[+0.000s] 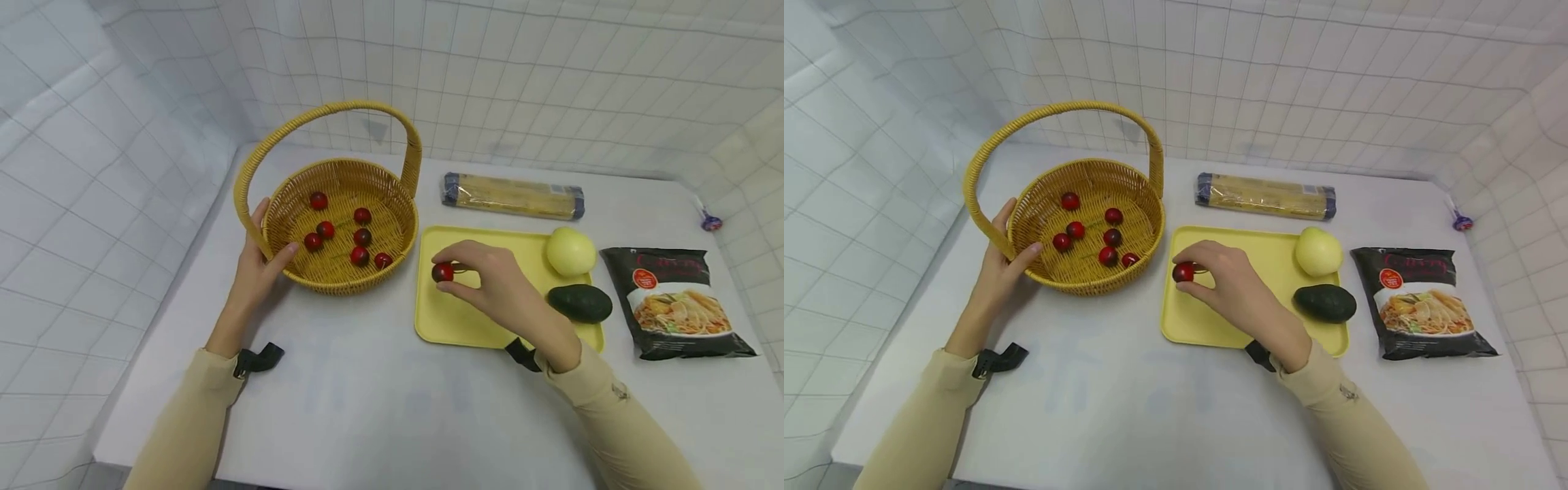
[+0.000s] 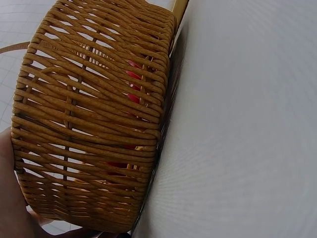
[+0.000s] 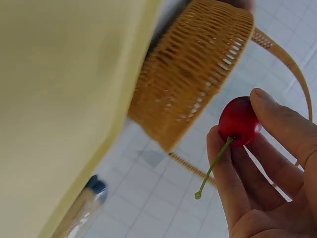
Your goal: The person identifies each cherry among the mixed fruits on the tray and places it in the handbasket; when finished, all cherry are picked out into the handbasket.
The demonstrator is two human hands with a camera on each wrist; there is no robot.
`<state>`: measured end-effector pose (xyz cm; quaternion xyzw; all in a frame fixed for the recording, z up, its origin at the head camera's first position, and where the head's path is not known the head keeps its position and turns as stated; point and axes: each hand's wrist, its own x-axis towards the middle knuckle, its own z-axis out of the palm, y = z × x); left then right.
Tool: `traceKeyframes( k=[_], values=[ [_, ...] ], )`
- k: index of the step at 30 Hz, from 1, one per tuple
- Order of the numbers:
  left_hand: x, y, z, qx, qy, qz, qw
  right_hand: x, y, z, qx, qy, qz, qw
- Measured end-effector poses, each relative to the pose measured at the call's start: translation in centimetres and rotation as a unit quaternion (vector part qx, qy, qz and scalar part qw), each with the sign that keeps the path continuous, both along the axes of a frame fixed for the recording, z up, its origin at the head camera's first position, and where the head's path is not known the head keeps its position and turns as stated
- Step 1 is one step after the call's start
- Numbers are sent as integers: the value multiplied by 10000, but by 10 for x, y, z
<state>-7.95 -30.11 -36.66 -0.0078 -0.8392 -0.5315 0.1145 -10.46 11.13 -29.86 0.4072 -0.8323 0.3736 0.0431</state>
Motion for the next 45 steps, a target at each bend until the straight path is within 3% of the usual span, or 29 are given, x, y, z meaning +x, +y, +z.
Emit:
traceKeyframes(
  k=[8,14,21,26,36,45],
  values=[
    [-7,8,-6,-47,-28,12,10000,-11,-54,9,-103,-65,206,9997],
    [-6,6,-5,-117,-11,53,9999,-13,-99,4,85,-87,321,9994],
    [-8,8,-3,-125,105,-68,9998,-8,-123,-1,224,-205,448,9985],
    [-9,8,-3,-185,145,-89,9997,-7,-117,-1,63,-300,368,9989],
    [-8,7,0,-244,109,-63,9996,4,-72,-6,-572,216,80,9981],
    [1,0,1,-140,-133,93,9998,6,-9,-24,-189,250,-734,9968]
  ],
)
